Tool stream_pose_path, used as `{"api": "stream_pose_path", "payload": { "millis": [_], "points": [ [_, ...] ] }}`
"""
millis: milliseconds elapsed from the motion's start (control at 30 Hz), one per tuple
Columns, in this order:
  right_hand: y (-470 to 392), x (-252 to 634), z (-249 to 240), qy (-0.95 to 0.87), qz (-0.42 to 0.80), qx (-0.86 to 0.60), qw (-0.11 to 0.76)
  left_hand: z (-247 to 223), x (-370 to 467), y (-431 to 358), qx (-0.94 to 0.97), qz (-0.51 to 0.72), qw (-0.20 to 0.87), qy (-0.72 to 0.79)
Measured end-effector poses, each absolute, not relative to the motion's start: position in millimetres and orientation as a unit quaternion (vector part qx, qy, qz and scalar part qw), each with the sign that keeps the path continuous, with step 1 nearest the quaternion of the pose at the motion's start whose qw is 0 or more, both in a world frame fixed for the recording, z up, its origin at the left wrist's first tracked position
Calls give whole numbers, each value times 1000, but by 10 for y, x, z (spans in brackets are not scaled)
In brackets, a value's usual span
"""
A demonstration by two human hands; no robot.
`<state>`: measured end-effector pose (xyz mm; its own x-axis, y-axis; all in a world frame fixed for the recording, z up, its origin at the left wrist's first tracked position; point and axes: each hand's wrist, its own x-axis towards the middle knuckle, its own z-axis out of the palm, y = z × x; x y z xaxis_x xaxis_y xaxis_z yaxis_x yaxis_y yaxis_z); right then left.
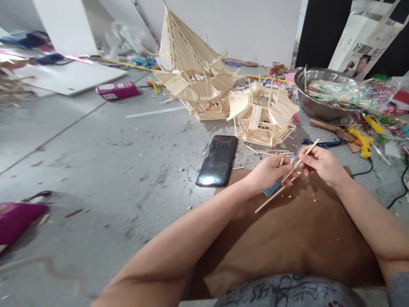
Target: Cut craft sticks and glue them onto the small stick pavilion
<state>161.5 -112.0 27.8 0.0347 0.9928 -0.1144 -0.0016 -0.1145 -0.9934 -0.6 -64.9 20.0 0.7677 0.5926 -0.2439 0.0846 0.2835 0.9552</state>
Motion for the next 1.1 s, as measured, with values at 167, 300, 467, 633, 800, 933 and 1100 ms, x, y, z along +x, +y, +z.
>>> {"api": "stream_pose_path", "payload": {
  "millis": [167, 300, 467, 633, 800, 933, 1100],
  "points": [
    [-1116, 1599, 260, -479, 528, -536, 452, 181, 3, -653, 570, 137, 757, 288],
    [-1115, 1603, 259, -486, 527, -534, 448, 207, -1, -655, 577, 124, 753, 291],
    [-1108, 1603, 255, -483, 529, -532, 451, 214, -10, -651, 574, 130, 757, 283],
    [-1120, 1585, 237, -485, 535, -537, 436, 177, -2, -664, 573, 150, 761, 264],
    [-1134, 1570, 240, -498, 508, -556, 430, 186, -16, -631, 606, 142, 733, 275],
    [-1107, 1592, 238, -473, 482, -562, 478, 137, -62, -470, 663, 179, 633, 358],
    [-1081, 1614, 210, -469, 491, -562, 472, 83, -99, -401, 792, 281, 327, 432]
  ]
}}
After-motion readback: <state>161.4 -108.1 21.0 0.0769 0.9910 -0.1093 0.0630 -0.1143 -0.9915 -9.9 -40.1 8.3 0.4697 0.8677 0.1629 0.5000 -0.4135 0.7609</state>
